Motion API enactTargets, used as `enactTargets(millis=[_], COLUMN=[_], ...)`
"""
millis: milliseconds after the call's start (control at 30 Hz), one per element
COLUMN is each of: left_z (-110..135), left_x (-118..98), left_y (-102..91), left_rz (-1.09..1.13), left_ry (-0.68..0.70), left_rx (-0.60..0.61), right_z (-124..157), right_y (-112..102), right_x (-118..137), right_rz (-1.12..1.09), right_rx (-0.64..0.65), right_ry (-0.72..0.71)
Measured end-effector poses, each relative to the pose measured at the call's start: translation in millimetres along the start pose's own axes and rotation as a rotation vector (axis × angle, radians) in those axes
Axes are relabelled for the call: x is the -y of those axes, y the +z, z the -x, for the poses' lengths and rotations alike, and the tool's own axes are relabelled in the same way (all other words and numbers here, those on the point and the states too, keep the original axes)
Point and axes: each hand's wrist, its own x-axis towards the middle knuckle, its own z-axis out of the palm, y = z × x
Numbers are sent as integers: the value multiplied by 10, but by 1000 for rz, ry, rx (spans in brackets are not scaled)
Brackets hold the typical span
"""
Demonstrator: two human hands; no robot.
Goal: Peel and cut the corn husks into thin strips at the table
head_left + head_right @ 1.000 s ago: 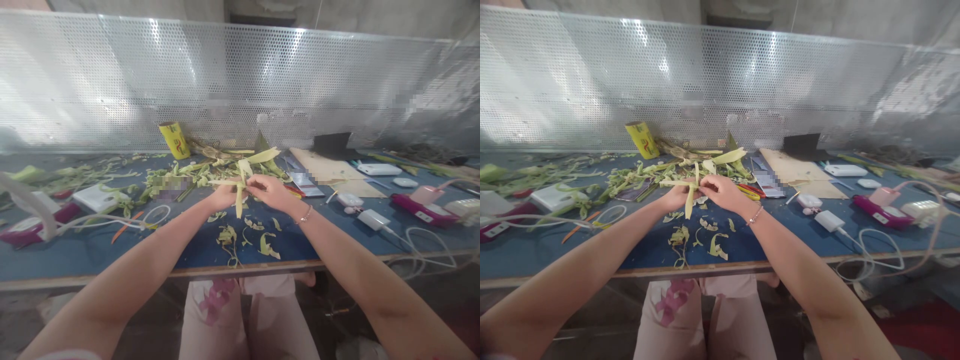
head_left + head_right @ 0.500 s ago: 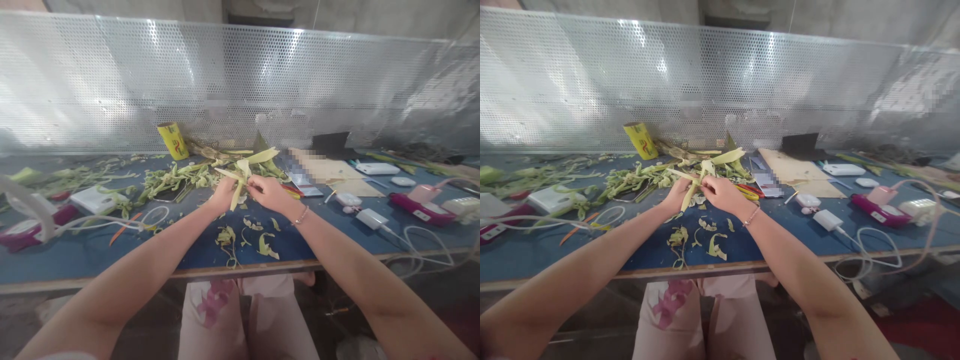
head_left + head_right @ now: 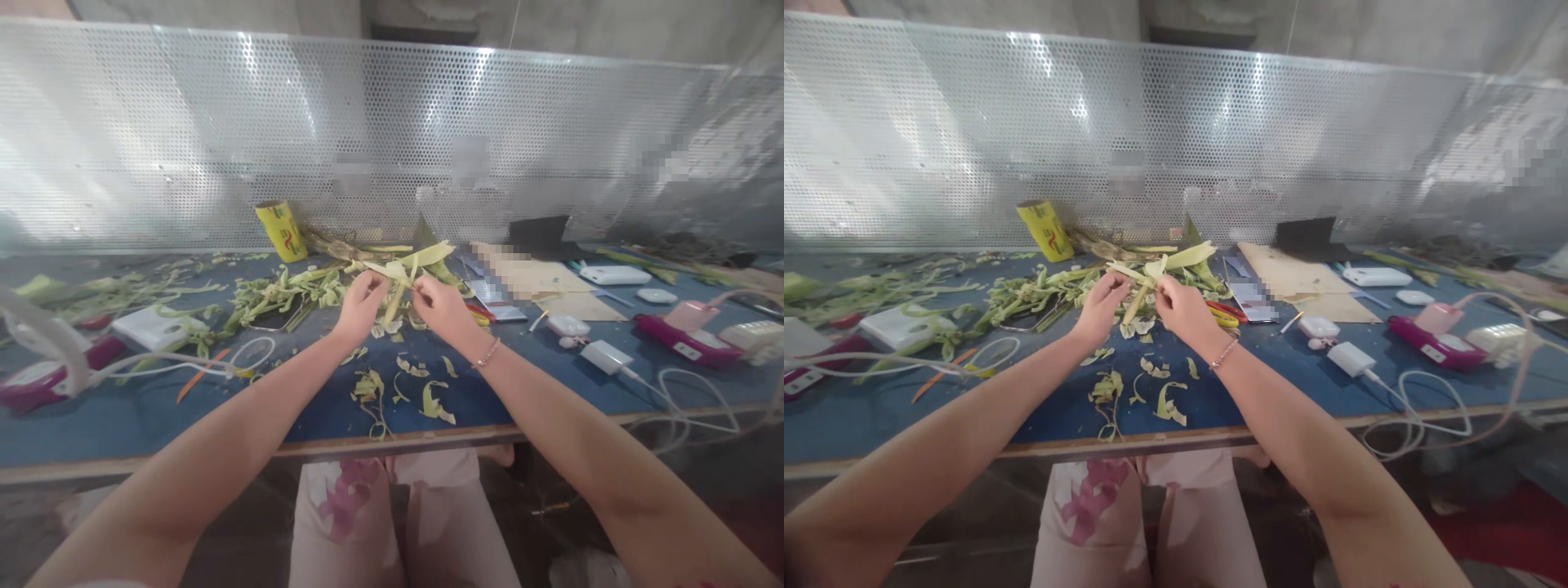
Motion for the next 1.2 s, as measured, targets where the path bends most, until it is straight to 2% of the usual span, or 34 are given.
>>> enactTargets(millis=[133,300,467,600,1000,1200], left_z=[31,-2,-26,-9,5,6], left_x=[-14,73,123,139,-10,-36], left_y=[34,63,75,109,108,92], left_rz=[-54,-42,-46,64,276,305], left_ry=[-43,-121,-133,-109,-107,-161], left_rx=[134,218,214,215,328,344], right_z=[-1,-7,5,9,-19,-26], right_y=[8,64,89,42,33,37], right_x=[-9,-64,-59,11,14,-18], right_rz=[10,-44,21,70,-46,-130], right_rx=[30,87,110,130,82,86], right_ry=[-5,-37,-80,-54,-23,19])
